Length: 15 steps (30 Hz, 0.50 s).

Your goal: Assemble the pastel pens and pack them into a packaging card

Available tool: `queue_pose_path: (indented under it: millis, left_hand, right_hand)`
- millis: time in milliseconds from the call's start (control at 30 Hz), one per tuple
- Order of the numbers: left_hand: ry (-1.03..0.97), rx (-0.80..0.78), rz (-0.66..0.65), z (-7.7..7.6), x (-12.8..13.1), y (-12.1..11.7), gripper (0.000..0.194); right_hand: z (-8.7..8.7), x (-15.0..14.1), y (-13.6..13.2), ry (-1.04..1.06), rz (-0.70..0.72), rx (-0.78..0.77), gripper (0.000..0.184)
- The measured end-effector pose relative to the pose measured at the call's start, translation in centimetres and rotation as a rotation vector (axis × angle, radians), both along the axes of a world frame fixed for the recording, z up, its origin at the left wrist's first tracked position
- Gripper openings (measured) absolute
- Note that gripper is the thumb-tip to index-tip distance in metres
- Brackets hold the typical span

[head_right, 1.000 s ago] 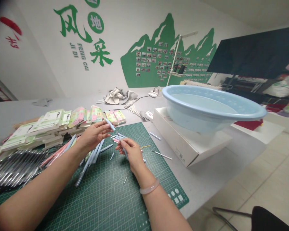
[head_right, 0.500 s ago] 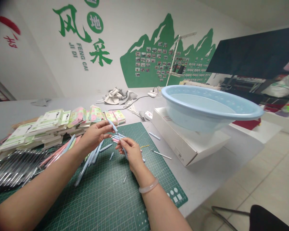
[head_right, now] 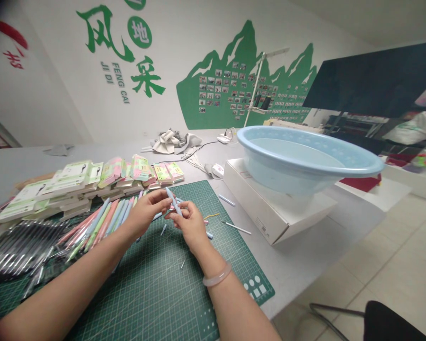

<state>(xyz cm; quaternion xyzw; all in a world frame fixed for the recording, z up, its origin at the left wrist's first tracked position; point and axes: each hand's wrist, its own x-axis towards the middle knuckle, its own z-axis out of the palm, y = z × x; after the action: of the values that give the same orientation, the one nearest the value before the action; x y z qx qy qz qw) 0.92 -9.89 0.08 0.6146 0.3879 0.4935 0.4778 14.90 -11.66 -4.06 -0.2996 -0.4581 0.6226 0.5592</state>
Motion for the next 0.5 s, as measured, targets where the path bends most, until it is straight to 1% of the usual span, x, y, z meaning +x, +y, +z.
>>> queue_pose_path:
  millis: [100, 267, 400, 500]
  left_hand:
    - [0.006, 0.008, -0.008, 0.04, 0.0, -0.06, 0.017]
    - [0.039, 0.026, -0.02, 0.05, 0.0, -0.13, 0.017]
    - [0.069, 0.057, -0.044, -0.1, -0.07, -0.34, 0.017]
    - [0.077, 0.056, -0.058, -0.26, -0.15, -0.63, 0.017]
  right_hand:
    - [0.01, -0.09, -0.17, 0.01, -0.009, 0.003, 0.033]
    - [0.08, -0.08, -0.26, -0.02, -0.015, -0.005, 0.029]
    - [0.02, -0.09, -0.22, -0.035, -0.075, 0.039, 0.023]
    - [0.01, -0.14, -0.31, -0.033, -0.073, 0.05, 0.022]
